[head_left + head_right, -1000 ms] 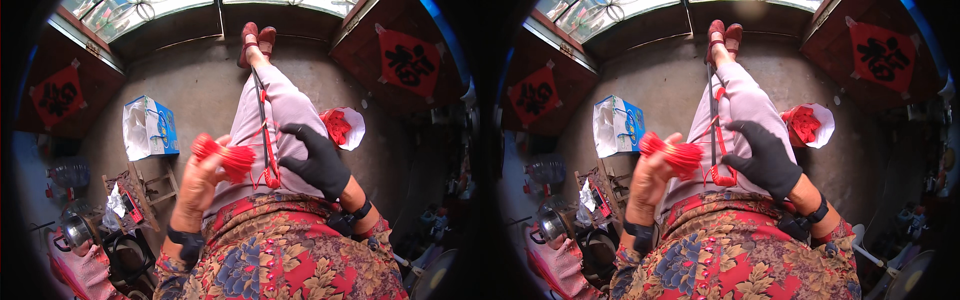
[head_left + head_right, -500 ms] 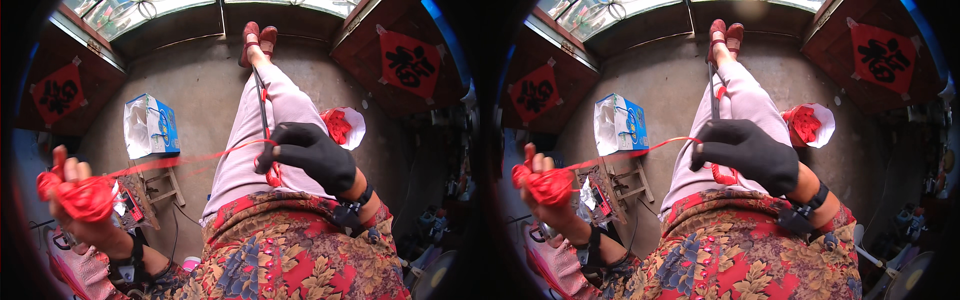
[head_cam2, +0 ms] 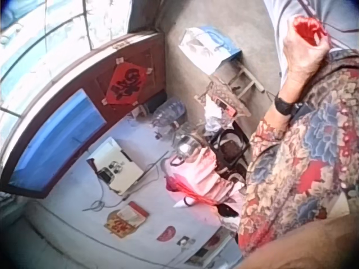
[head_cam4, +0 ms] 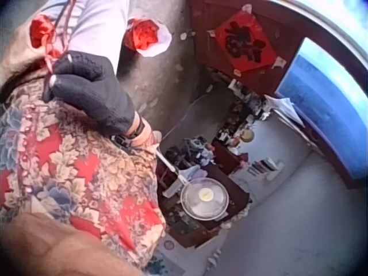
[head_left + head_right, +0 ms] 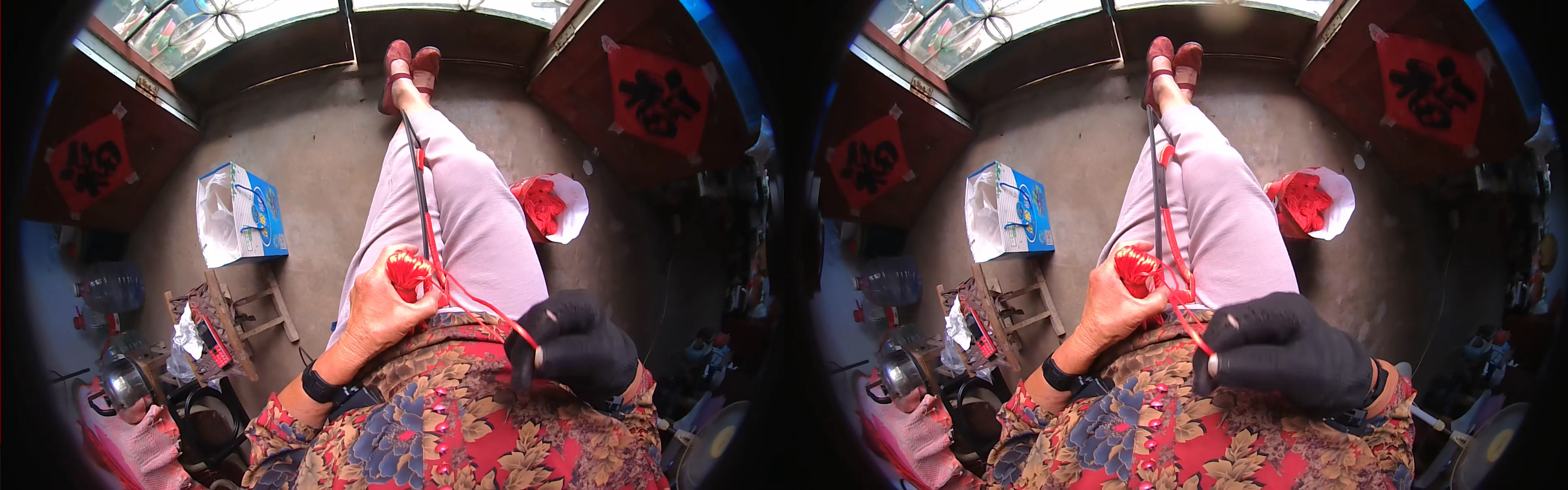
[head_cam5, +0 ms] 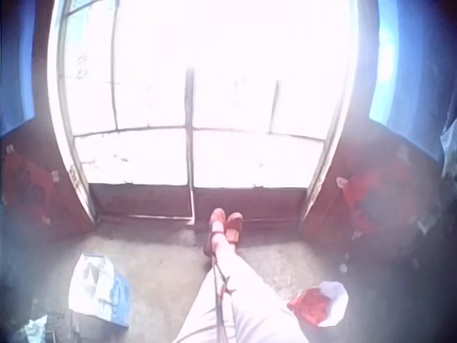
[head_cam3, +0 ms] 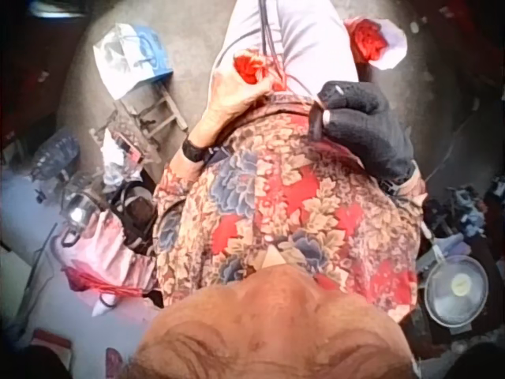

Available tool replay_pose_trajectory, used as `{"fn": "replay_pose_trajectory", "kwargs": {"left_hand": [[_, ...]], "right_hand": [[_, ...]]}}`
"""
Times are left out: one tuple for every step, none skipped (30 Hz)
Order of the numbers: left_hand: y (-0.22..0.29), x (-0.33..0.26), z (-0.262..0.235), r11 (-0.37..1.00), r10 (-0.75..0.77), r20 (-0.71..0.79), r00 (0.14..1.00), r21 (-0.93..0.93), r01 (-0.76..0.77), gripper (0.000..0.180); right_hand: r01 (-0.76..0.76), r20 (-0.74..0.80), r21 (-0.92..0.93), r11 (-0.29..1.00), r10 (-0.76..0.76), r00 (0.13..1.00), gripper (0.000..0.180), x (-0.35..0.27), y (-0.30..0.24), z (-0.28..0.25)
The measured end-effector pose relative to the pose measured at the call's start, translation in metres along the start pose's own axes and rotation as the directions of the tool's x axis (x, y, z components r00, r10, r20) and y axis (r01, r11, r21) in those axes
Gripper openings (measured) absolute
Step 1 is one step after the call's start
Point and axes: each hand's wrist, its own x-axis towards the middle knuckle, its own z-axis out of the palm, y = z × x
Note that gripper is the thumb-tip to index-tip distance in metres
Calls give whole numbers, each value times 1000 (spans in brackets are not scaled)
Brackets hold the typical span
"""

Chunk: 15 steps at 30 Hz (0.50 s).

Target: Wrapping a red decorative cord around a black and red frame component by hand.

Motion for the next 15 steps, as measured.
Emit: {"fn": "replay_pose_trajectory", "kwargs": {"left_hand": [[-3, 0, -2, 999, -33, 40, 999, 0, 33, 62], [-4, -1, -7, 999, -35, 41, 999, 6, 35, 62], [-4, -1, -13, 989, -44, 23, 999, -139, 47, 63], [-5, -2, -21, 958, -55, 5, 998, -280, 54, 64], [-6, 0, -31, 864, -39, 28, 999, -501, 48, 62], [-3, 0, -40, 832, -53, -39, 998, -554, 22, 54], [-7, 2, -49, 839, -47, -81, 996, -545, -4, 49], [-8, 1, -57, 849, -43, -126, 991, -527, -30, 44], [-9, 2, -62, 850, -41, -123, 992, -526, -30, 44], [-11, 3, -65, 985, 13, -103, 995, -170, -31, 37], [-11, 1, -68, 976, 53, -67, 996, 215, -38, 31], [-10, 2, -65, 975, 56, -69, 996, 217, -39, 31], [-8, 4, -55, 881, 220, 23, 975, 425, -209, 31], [-6, 6, -46, 715, 354, 146, 924, 595, -368, 32], [-10, 8, -36, 735, 335, 192, 922, 560, -383, 32]], "right_hand": [[0, -89, 155, 988, 14, 996, 16, 1, 2, -1], [10, -170, 306, 952, 45, 984, 16, 4, 3, -4], [27, -173, 354, 935, 37, 984, 17, 6, 9, -21], [62, -178, 328, 943, -3, 984, 21, 11, 12, -39], [56, -347, 89, 994, -22, 938, 24, 28, 19, -52], [3, -495, -152, 988, -79, 865, 27, 45, 32, -62], [0, -481, -532, 847, -302, 823, 29, 56, 60, -76], [-27, -373, -821, 570, -501, 781, 31, 63, 80, -87], [-27, -347, -831, 555, -480, 806, 33, 66, 86, -86], [44, -326, -799, 599, -494, 806, 33, 73, 99, -84], [57, -273, -796, 602, -442, 854, 37, 78, 104, -76], [72, -214, -796, 601, -391, 895, 42, 83, 105, -69], [118, -141, -832, 542, -412, 900, 41, 86, 107, -60], [167, -64, -862, 479, -429, 901, 41, 88, 106, -50], [78, -89, -861, 502, -301, 950, 50, 90, 102, -42]]}}
